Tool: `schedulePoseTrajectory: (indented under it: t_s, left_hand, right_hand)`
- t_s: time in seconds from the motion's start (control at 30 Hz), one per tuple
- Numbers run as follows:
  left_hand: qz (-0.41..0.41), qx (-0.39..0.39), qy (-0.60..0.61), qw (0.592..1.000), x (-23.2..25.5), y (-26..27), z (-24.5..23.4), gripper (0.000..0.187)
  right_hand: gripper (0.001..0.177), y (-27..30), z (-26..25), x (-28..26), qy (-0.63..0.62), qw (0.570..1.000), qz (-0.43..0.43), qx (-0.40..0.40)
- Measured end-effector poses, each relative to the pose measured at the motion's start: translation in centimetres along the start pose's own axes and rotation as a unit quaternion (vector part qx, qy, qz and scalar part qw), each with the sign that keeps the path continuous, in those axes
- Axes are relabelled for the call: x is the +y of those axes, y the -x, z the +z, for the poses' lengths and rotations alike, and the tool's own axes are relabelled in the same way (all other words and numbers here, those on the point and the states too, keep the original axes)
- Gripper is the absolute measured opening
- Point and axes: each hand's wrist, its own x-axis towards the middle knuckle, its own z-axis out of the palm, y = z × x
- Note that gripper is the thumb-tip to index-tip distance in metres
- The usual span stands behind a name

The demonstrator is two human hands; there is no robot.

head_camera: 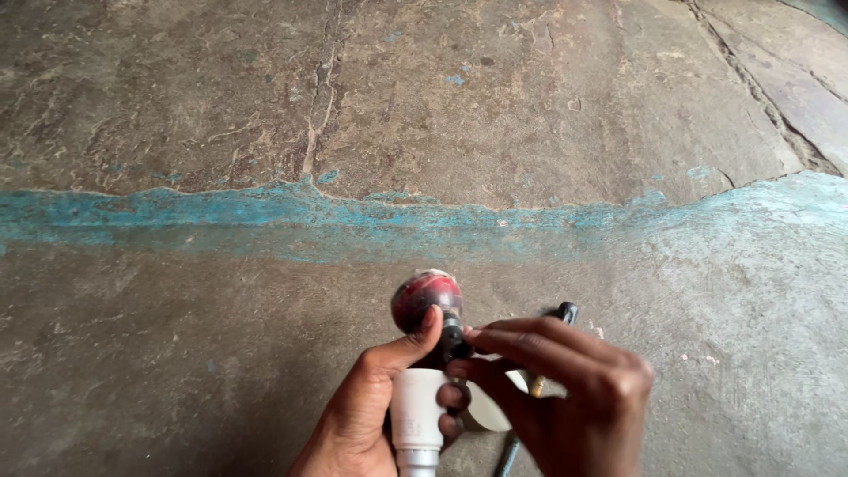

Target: The person assembles LED light bulbs by hand, using a screwdriver to adjust internal components. They handle multiple bulb parts, including LED modules and glass casings, and fit them together on a concrete floor.

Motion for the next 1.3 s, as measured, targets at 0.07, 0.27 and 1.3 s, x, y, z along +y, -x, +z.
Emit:
schedulePoseTrajectory:
  t_s: [0.07,0.27,1.3]
  left_hand:
    - [-0.014,-0.009,0.012,1.0,0.0,-0.1,0.1,0.041]
    - [-0.012,0.015,0.008,1.0,0.2,-0.1,0.4,0.038]
    - [-0.012,-0.069,-0.039,0.997,-0.6,-0.3,-1.8,0.042]
  right_hand:
    - [0.019,-0.2,-0.1,0.2,-0.013,0.999,0.03,-0.018]
    - [0.016,0.0,-0.1,0.0,-0.001,0.997,0.066,-0.035]
    - [0.01,-1.6,-2.0,-0.2,-0.262,0.914,0.279,-0.136]
